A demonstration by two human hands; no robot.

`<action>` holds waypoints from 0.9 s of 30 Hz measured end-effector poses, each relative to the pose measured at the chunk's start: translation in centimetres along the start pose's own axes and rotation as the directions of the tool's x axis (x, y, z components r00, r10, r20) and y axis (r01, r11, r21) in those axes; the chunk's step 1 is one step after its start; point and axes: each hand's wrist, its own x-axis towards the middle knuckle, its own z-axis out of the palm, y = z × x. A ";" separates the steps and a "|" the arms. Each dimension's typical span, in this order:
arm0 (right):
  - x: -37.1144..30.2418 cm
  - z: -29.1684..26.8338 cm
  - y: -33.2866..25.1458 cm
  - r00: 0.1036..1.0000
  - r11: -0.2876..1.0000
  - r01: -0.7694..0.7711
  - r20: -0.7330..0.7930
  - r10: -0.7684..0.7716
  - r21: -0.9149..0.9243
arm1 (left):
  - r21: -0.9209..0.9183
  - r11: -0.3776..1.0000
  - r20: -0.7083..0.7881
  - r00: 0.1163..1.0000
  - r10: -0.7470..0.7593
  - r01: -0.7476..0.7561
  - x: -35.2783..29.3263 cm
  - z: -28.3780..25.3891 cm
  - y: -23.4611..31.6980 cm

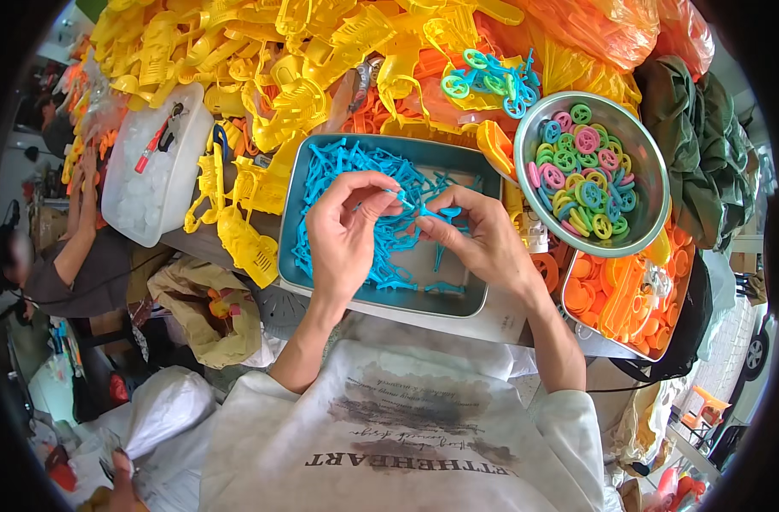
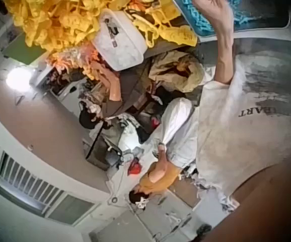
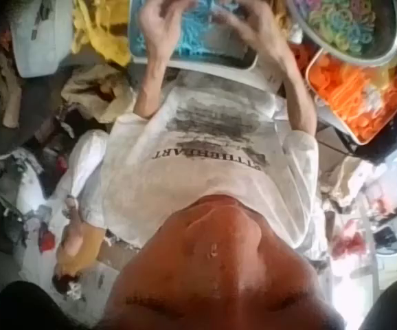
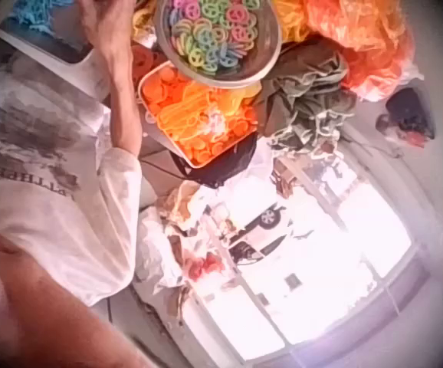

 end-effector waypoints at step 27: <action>-0.1 0.1 -0.3 0.990 0.986 0.014 0.136 -0.037 0.165 | -0.299 0.919 0.200 0.959 -0.202 0.256 -0.7 0.2 -0.7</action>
